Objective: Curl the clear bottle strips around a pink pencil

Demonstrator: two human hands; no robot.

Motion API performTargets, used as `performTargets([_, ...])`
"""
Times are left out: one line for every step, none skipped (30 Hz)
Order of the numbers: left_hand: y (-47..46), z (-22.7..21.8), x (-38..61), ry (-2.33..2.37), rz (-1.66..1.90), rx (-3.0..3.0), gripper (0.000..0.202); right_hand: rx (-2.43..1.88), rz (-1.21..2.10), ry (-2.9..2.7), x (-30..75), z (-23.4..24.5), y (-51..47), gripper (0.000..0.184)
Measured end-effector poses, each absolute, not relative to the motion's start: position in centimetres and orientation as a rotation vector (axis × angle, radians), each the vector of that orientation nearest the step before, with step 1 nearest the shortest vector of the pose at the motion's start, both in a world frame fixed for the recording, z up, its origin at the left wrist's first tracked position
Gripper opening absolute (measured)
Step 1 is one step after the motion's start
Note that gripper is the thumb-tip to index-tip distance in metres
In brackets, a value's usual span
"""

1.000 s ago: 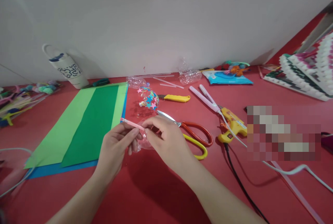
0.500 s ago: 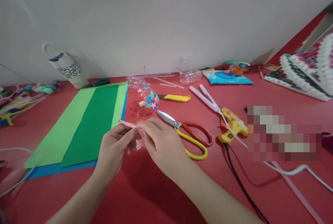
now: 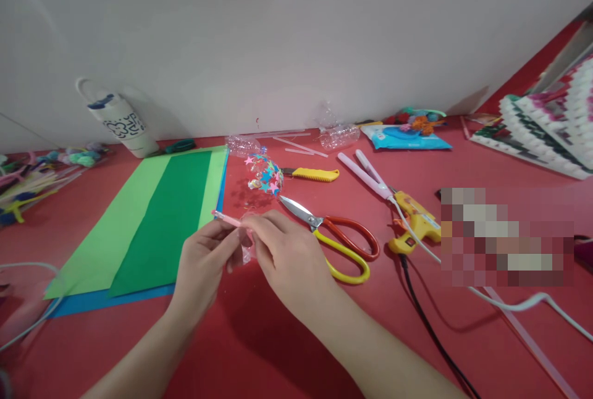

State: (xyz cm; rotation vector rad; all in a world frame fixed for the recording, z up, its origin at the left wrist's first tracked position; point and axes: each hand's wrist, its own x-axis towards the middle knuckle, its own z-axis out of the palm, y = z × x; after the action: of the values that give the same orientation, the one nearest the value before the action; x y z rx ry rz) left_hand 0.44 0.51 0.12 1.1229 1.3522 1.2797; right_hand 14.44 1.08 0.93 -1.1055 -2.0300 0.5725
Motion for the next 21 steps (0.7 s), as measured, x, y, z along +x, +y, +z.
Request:
performTargets([0.5,0.1,0.4,1.348,1.284,1.124,0.016,-1.111,0.579,-2.011,14.4,0.9,1.0,0.025])
performTargets([0.5,0.0,0.4,1.342,1.29,1.127,0.016,-1.123,0.6,-1.984,14.3,1.0,1.0,0.024])
performTargets([0.5,-0.1,0.4,1.334,1.291,1.132,0.016,-1.138,0.636,-1.948,14.3,1.1,1.0,0.021])
performTargets([0.5,-0.1,0.5,1.326,1.289,1.138,0.016,-1.153,0.685,-1.903,14.3,1.2,1.1,0.019])
performTargets([0.6,-0.1,0.5,1.321,1.285,1.146,0.015,-1.168,0.749,-1.852,14.2,1.3,1.1,0.016])
performTargets([0.6,-0.1,0.5,1.316,1.279,1.155,0.015,-1.182,0.821,-1.8,14.3,1.5,1.2,0.014])
performTargets([0.6,-0.1,0.6,1.308,1.276,1.163,0.014,-1.192,0.897,-1.745,14.3,1.7,1.3,0.012])
performTargets([0.6,0.0,0.6,1.3,1.274,1.169,0.014,-1.2,0.974,-1.695,14.3,1.9,1.5,0.011])
performTargets([0.6,0.0,0.7,1.291,1.274,1.171,0.013,-1.204,1.044,-1.652,14.4,2.1,1.6,0.01])
performTargets([0.5,0.1,0.7,1.278,1.276,1.174,0.011,-1.207,1.098,-1.62,14.5,2.2,1.7,0.009])
performTargets([0.5,0.1,0.7,1.266,1.275,1.176,0.009,-1.208,1.13,-1.598,14.6,2.3,1.9,0.008])
performTargets([0.5,0.1,0.7,1.252,1.274,1.181,0.008,-1.208,1.146,-1.587,14.7,2.4,1.9,0.007])
performTargets([0.5,0.1,0.7,1.244,1.271,1.187,0.006,-1.209,1.155,-1.583,14.8,2.4,2.0,0.007])
performTargets([0.5,0.1,0.7,1.24,1.269,1.195,0.005,-1.211,1.16,-1.584,14.8,2.4,2.0,0.008])
performTargets([0.5,0.1,0.6,1.242,1.269,1.203,0.005,-1.215,1.162,-1.589,14.9,2.3,2.0,0.009])
performTargets([0.6,0.0,0.6,1.251,1.27,1.208,0.005,-1.217,1.162,-1.595,14.9,2.3,2.0,0.01])
performTargets([0.6,-0.1,0.6,1.262,1.272,1.212,0.006,-1.214,1.156,-1.599,14.9,2.2,2.0,0.011])
performTargets([0.6,-0.2,0.6,1.273,1.276,1.214,0.006,-1.206,1.146,-1.604,14.8,2.2,1.9,0.011])
performTargets([0.6,-0.3,0.6,1.283,1.283,1.214,0.005,-1.199,1.138,-1.607,14.8,2.2,1.9,0.011])
performTargets([0.7,-0.4,0.7,1.289,1.29,1.212,0.005,-1.194,1.134,-1.61,14.7,2.2,1.8,0.01])
performTargets([0.7,-0.5,0.7,1.293,1.295,1.212,0.004,-1.196,1.129,-1.609,14.6,2.2,1.8,0.008])
